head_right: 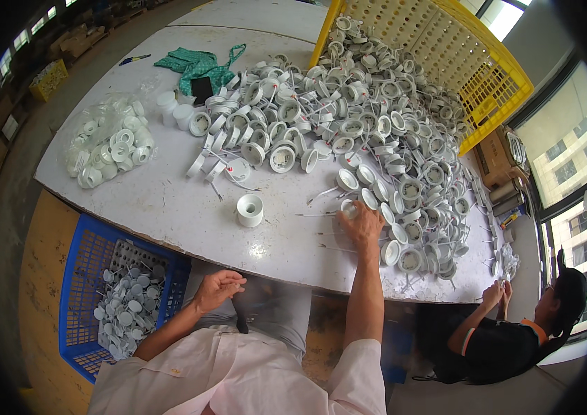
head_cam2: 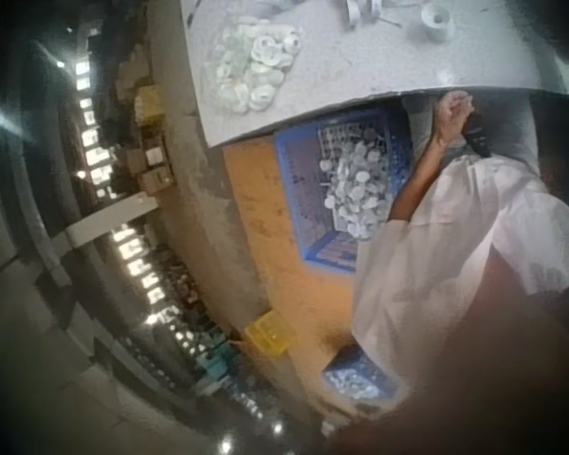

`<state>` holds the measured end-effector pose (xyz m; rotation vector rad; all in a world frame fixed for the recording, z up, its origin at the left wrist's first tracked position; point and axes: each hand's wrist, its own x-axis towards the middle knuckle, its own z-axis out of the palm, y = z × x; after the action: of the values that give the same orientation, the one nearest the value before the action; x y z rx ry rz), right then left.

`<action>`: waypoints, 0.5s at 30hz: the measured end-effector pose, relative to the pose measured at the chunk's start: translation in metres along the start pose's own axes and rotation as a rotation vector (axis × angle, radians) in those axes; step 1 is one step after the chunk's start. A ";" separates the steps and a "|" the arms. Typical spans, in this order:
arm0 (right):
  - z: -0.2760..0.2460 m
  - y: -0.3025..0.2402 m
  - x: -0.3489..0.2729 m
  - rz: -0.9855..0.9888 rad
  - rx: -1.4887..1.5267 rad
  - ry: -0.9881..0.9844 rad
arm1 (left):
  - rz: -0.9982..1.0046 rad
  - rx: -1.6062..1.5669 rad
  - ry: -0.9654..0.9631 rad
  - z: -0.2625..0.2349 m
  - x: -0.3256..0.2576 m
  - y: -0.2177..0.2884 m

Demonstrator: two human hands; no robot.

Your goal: The person assembles light components by picking up circular LED bases and pressing plastic housing rings onto them by hand.

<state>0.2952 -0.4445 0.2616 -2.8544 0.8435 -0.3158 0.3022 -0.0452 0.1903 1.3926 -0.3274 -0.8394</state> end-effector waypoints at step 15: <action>0.052 -0.090 0.065 -0.173 0.435 0.164 | -0.020 0.037 0.037 -0.008 -0.011 -0.001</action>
<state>0.4076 -0.4012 0.2392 -2.5157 0.4754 -0.6719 0.2995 -0.0320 0.1913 1.4461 -0.3027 -0.8269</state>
